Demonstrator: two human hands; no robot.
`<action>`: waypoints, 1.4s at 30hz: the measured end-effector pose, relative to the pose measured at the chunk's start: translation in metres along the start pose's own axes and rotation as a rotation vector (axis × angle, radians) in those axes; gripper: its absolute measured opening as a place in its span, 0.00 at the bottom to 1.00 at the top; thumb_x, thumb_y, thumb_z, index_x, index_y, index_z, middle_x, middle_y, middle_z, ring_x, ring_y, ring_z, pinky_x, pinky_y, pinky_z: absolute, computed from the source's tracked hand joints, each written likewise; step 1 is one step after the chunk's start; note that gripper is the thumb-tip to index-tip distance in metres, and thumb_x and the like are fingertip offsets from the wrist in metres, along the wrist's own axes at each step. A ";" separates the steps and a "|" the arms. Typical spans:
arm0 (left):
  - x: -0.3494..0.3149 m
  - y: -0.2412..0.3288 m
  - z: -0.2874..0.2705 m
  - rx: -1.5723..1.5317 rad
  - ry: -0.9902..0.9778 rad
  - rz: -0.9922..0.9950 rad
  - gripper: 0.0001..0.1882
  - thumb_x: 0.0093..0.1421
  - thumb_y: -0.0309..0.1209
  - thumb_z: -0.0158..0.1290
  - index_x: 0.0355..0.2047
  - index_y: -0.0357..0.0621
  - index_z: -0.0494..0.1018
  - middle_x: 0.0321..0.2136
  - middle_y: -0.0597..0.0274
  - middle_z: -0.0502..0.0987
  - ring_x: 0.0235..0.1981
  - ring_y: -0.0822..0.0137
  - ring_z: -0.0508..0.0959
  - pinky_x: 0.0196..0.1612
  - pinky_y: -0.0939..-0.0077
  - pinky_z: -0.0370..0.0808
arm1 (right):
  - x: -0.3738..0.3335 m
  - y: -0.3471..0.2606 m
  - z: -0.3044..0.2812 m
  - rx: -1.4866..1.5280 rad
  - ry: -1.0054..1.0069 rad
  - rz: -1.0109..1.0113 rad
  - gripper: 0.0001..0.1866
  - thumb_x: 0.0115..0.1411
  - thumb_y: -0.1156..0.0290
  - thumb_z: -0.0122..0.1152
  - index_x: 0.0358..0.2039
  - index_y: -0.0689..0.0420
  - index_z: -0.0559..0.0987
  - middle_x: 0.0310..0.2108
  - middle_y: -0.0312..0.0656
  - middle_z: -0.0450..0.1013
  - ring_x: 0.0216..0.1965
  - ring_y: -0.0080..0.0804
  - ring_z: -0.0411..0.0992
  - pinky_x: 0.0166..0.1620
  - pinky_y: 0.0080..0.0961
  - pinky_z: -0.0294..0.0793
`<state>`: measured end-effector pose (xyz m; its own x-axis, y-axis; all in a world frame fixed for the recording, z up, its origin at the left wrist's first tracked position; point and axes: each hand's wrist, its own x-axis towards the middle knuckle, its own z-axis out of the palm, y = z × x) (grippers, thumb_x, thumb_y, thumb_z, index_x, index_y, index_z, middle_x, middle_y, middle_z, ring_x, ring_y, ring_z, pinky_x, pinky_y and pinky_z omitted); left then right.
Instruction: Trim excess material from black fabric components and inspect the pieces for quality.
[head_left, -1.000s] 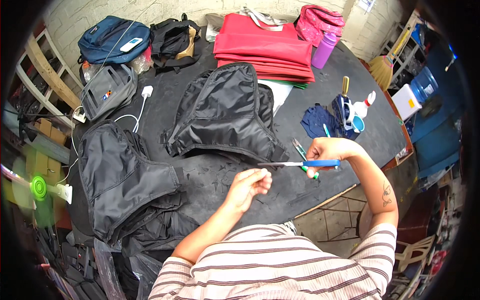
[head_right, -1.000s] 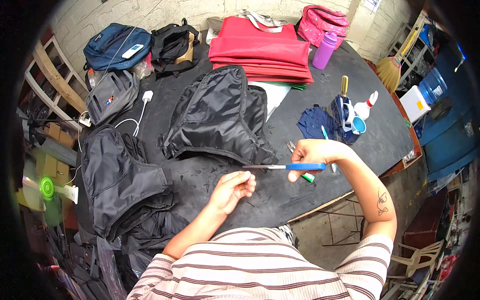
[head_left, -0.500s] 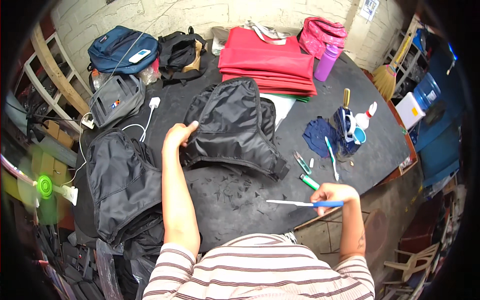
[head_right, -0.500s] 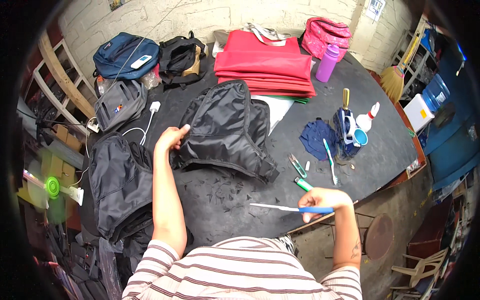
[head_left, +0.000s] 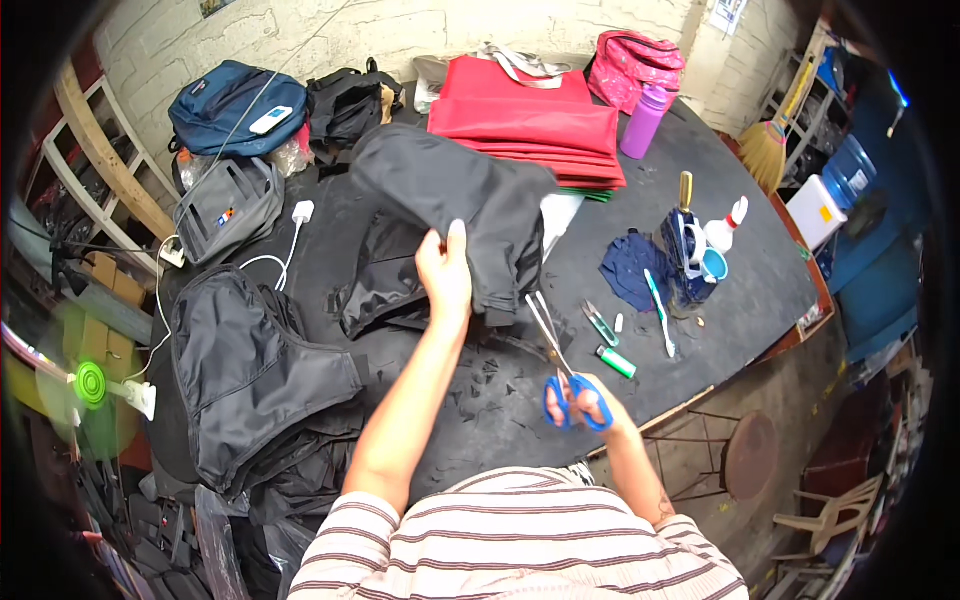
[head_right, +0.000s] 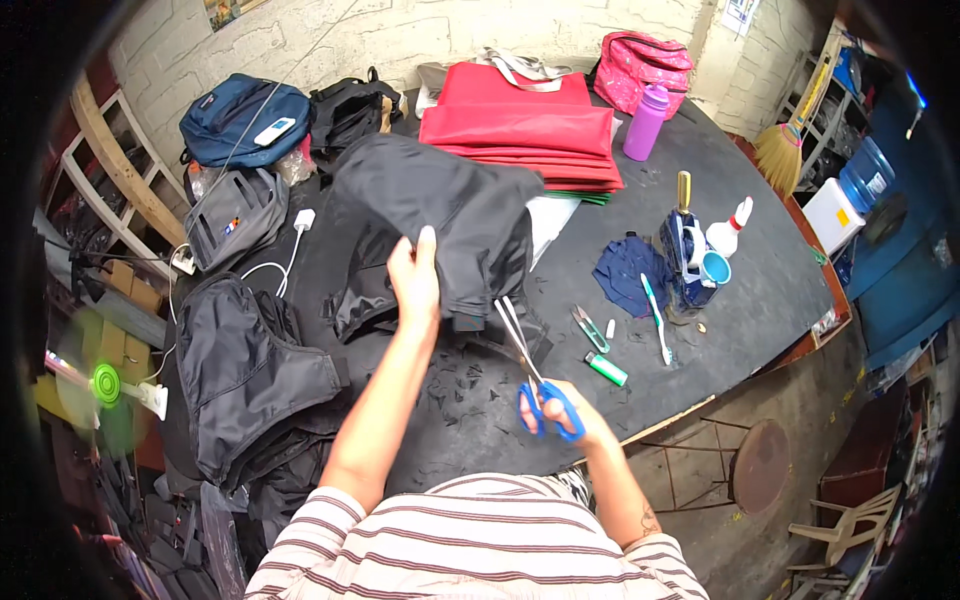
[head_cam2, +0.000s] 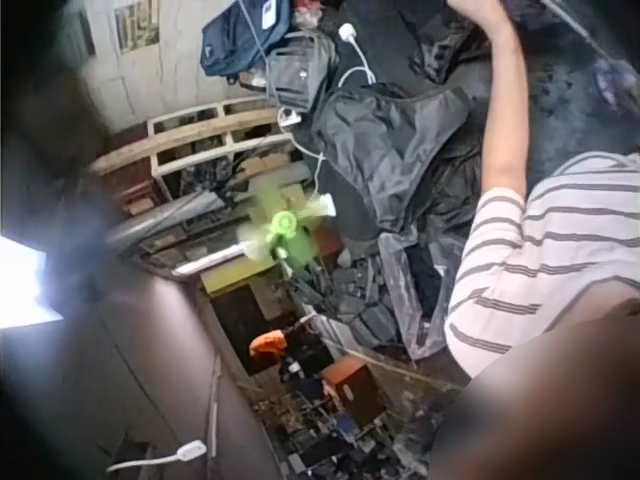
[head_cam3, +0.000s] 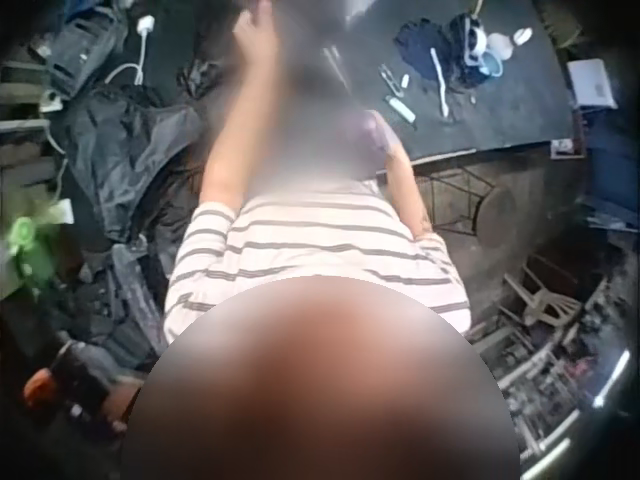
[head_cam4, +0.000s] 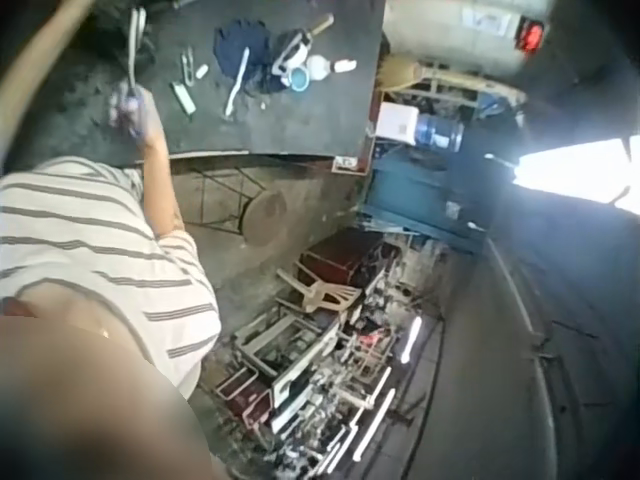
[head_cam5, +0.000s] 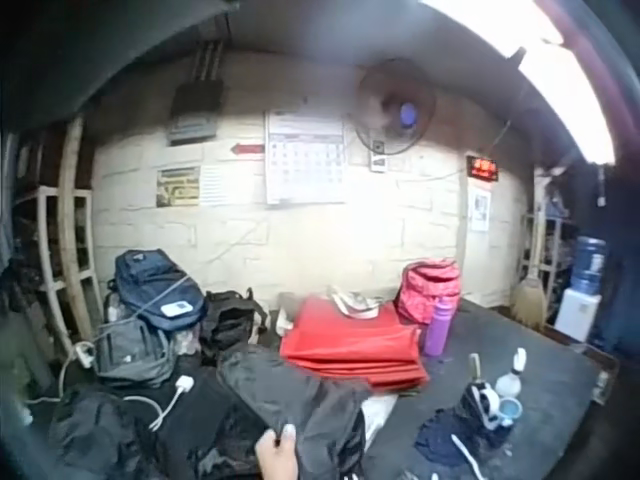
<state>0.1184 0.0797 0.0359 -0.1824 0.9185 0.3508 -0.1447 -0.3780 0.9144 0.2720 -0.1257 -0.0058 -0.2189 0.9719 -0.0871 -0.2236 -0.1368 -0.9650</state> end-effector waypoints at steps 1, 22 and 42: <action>-0.009 -0.014 0.005 -0.138 0.081 -0.024 0.18 0.58 0.31 0.51 0.17 0.38 0.58 0.15 0.75 0.58 0.19 0.82 0.54 0.21 0.83 0.54 | 0.003 0.008 0.006 0.004 0.076 -0.040 0.36 0.42 0.35 0.57 0.30 0.61 0.71 0.21 0.37 0.68 0.24 0.24 0.67 0.28 0.20 0.66; -0.070 -0.010 0.000 -0.366 -0.403 -0.708 0.09 0.56 0.32 0.53 0.31 0.38 0.74 0.25 0.63 0.76 0.23 0.72 0.76 0.26 0.83 0.73 | 0.025 0.004 0.026 0.041 0.268 -0.020 0.25 0.52 0.45 0.56 0.28 0.58 0.71 0.19 0.35 0.67 0.22 0.21 0.66 0.27 0.17 0.64; -0.077 -0.016 0.003 -0.461 -0.374 -0.640 0.08 0.57 0.29 0.51 0.29 0.36 0.73 0.23 0.62 0.76 0.23 0.71 0.76 0.28 0.81 0.74 | 0.040 0.010 0.047 0.140 0.451 -0.031 0.22 0.53 0.50 0.58 0.25 0.60 0.71 0.16 0.35 0.66 0.18 0.21 0.65 0.21 0.16 0.64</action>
<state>0.1382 0.0151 -0.0053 0.3879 0.9178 -0.0850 -0.5039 0.2884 0.8142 0.2163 -0.0970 -0.0073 0.2175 0.9578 -0.1876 -0.3557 -0.1012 -0.9291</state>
